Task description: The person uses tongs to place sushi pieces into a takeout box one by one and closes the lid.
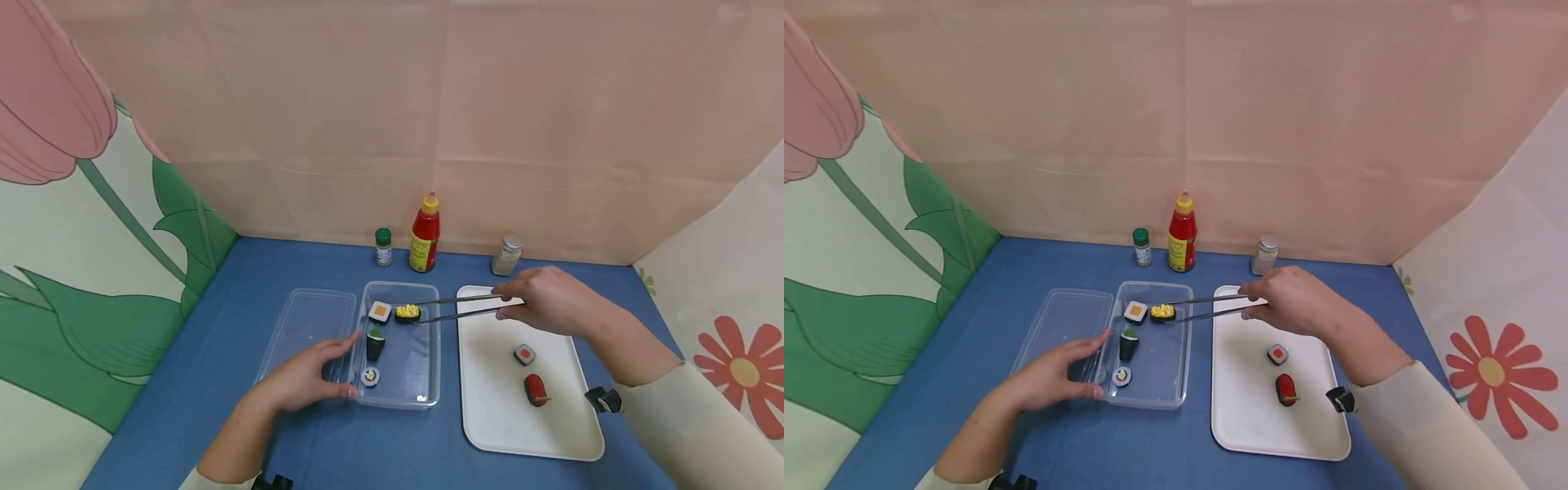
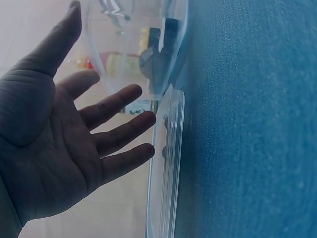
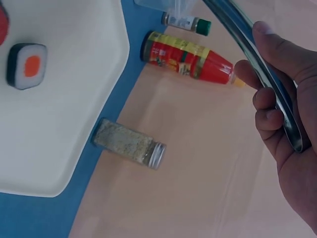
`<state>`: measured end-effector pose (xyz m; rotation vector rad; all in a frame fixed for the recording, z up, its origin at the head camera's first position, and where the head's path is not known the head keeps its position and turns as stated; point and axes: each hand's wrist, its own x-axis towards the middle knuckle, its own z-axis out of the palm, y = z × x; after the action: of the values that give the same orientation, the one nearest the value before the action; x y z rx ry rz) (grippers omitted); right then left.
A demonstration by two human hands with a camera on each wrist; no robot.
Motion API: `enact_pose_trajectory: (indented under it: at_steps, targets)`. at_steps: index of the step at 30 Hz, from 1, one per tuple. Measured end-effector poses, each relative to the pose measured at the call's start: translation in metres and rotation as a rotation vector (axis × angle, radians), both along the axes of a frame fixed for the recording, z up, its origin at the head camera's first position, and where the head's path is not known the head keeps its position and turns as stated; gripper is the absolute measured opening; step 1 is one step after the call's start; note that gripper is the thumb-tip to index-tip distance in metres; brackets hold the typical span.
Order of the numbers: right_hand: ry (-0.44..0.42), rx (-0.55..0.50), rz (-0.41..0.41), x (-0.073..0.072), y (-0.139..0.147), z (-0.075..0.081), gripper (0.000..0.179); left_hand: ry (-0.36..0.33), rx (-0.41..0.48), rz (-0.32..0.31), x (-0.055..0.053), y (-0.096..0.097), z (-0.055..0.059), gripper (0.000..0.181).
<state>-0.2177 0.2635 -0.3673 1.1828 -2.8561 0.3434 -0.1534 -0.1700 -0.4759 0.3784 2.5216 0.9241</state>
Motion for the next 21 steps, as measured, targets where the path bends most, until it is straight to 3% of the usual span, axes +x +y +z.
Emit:
enact_pose_trajectory:
  at_steps: [12,21]
  targets:
    - [0.005,-0.083,-0.012,0.018,0.022,-0.011,0.032,-0.011,-0.014,0.001,-0.001,0.001,0.002,0.102]
    - [0.068,-0.132,-0.004,0.032,0.033,-0.018,0.033,-0.002,-0.013,-0.005,-0.002,0.001,0.0,0.102]
